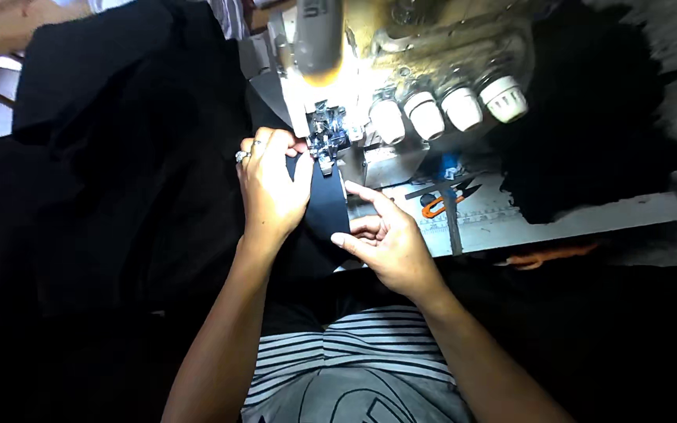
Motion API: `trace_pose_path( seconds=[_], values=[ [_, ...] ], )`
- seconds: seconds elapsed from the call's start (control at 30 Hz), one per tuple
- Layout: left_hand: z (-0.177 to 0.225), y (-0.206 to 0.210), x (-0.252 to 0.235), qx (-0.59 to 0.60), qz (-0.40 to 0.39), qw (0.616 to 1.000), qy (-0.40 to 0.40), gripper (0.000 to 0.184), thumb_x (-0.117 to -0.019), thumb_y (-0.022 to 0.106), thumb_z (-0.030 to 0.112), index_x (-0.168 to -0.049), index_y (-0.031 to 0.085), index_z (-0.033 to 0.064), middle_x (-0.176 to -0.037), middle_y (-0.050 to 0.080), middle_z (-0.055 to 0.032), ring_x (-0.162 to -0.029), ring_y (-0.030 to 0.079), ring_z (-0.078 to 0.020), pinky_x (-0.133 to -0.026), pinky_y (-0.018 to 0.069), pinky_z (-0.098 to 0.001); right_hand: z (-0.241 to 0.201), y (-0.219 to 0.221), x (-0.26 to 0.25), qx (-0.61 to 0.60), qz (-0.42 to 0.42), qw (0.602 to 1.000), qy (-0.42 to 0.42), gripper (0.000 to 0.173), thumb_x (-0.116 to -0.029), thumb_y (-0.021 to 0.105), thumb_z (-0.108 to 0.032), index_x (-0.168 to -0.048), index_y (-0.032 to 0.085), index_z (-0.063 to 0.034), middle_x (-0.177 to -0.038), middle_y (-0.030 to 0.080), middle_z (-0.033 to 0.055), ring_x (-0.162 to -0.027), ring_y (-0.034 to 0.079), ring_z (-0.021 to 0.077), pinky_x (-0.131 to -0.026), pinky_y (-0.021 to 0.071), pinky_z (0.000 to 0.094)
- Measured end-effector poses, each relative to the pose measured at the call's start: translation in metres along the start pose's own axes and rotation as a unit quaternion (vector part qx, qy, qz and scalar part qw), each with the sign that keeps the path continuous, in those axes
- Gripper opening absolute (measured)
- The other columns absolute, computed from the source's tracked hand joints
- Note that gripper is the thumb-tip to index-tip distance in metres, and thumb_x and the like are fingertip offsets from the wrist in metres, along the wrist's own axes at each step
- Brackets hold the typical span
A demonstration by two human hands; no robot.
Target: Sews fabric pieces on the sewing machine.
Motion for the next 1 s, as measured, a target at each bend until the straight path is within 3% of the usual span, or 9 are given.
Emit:
trace_pose_path(
  seconds=[0.23, 0.33, 0.43, 0.6, 0.67, 0.73, 0.83, 0.9, 1.0],
  values=[
    [0.002, -0.02, 0.016, -0.024, -0.011, 0.999, 0.028, 0.018, -0.0997, 0.057, 0.023, -0.109, 0.07, 0.0145, -0.114, 0.067, -0.0044, -0.115, 0.058, -0.025, -0.097, 0.044, -0.048, 0.022, 0.012, 0.039, -0.027, -0.011, 0.998, 0.056, 0.063, -0.0827, 0.083, -0.002, -0.139, 0.056, -0.0059, -0.085, 0.077, 0.0072, -0.072, 0.073, 0.0162, -0.072, 0.0633, 0.0314],
    [0.013, -0.063, 0.074, 0.014, -0.002, 0.999, 0.028, 0.021, -0.1025, 0.058, 0.016, -0.118, 0.07, 0.0078, -0.123, 0.069, -0.0062, -0.122, 0.06, -0.0211, -0.107, 0.0452, -0.0438, 0.018, 0.011, 0.068, -0.045, -0.019, 0.995, 0.085, 0.054, -0.0847, 0.082, -0.001, -0.134, 0.06, -0.0042, -0.082, 0.076, 0.0063, -0.067, 0.072, 0.0146, -0.066, 0.0628, 0.0302],
    [0.017, -0.07, 0.146, 0.101, -0.043, 0.994, 0.005, 0.018, -0.1015, 0.06, 0.012, -0.114, 0.068, 0.0025, -0.118, 0.068, -0.007, -0.116, 0.063, -0.0167, -0.101, 0.0521, -0.0376, 0.009, 0.007, 0.09, -0.106, -0.019, 0.988, 0.111, 0.046, -0.0866, 0.076, 0.006, -0.129, 0.06, 0.0001, -0.085, 0.074, 0.0123, -0.071, 0.076, 0.0221, -0.068, 0.0672, 0.0367],
    [0.015, -0.06, 0.192, 0.209, -0.087, 0.974, 0.006, 0.021, -0.0909, 0.076, 0.015, -0.11, 0.073, 0.0085, -0.117, 0.07, -0.0021, -0.116, 0.064, -0.016, -0.1, 0.0546, -0.0359, 0.001, 0.001, 0.096, -0.089, -0.019, 0.99, 0.104, 0.033, -0.0861, 0.077, 0.007, -0.116, 0.065, 0.0026, -0.081, 0.075, 0.0121, -0.068, 0.075, 0.0213, -0.066, 0.0666, 0.0347],
    [0.021, -0.057, 0.189, 0.181, -0.081, 0.98, 0.031, 0.047, -0.0843, 0.085, 0.03, -0.124, 0.069, 0.0107, -0.127, 0.066, -0.0031, -0.124, 0.058, -0.0179, -0.105, 0.049, -0.0384, -0.002, -0.002, 0.095, -0.079, -0.023, 0.992, 0.098, 0.031, -0.0864, 0.076, 0.007, -0.115, 0.065, 0.003, -0.08, 0.075, 0.0124, -0.067, 0.075, 0.0215, -0.065, 0.0667, 0.0349],
    [0.028, -0.044, 0.185, 0.126, -0.079, 0.987, 0.057, 0.074, -0.0773, 0.088, 0.047, -0.138, 0.061, 0.0139, -0.142, 0.057, -0.007, -0.133, 0.05, -0.025, -0.111, 0.0396, -0.049, -0.004, -0.005, 0.093, -0.077, -0.041, 0.992, 0.09, 0.034, -0.0879, 0.073, 0.008, -0.121, 0.065, 0.0044, -0.081, 0.074, 0.013, -0.069, 0.075, 0.0221, -0.068, 0.0669, 0.0355],
    [0.038, -0.02, 0.18, 0.08, -0.061, 0.992, 0.078, 0.085, -0.0728, 0.088, 0.04, -0.148, 0.053, 0.0209, -0.156, 0.047, -0.0077, -0.144, 0.04, -0.0293, -0.116, 0.0282, -0.058, -0.009, -0.005, 0.094, -0.074, -0.053, 0.992, 0.09, 0.036, -0.0887, 0.071, 0.009, -0.124, 0.063, 0.0053, -0.082, 0.075, 0.0137, -0.069, 0.075, 0.022, -0.068, 0.0668, 0.0341],
    [0.044, -0.012, 0.176, 0.079, -0.014, 0.992, 0.097, 0.071, -0.0767, 0.085, 0.029, -0.141, 0.059, 0.0199, -0.156, 0.047, -0.0098, -0.146, 0.039, -0.0308, -0.118, 0.0262, -0.0587, -0.012, -0.005, 0.096, -0.074, -0.051, 0.991, 0.099, 0.038, -0.0897, 0.07, 0.008, -0.127, 0.062, 0.0052, -0.082, 0.075, 0.0143, -0.069, 0.076, 0.0221, -0.067, 0.0666, 0.0326],
    [0.047, -0.013, 0.179, 0.095, 0.044, 0.989, 0.105, 0.021, -0.0871, 0.074, 0.01, -0.106, 0.074, 0.0183, -0.138, 0.064, -0.0046, -0.139, 0.049, -0.0255, -0.117, 0.029, -0.0562, -0.017, -0.006, 0.098, -0.075, -0.056, 0.992, 0.084, 0.044, -0.0923, 0.069, 0.005, -0.135, 0.059, 0.0023, -0.083, 0.076, 0.0121, -0.07, 0.076, 0.0217, -0.069, 0.0671, 0.0323]
  ],
)
Point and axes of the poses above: each hand's wrist, its own x-axis away from the middle knuckle, its own y-axis out of the palm, z = x × y, the point moved 1 cm from there along -x, towards the middle knuckle
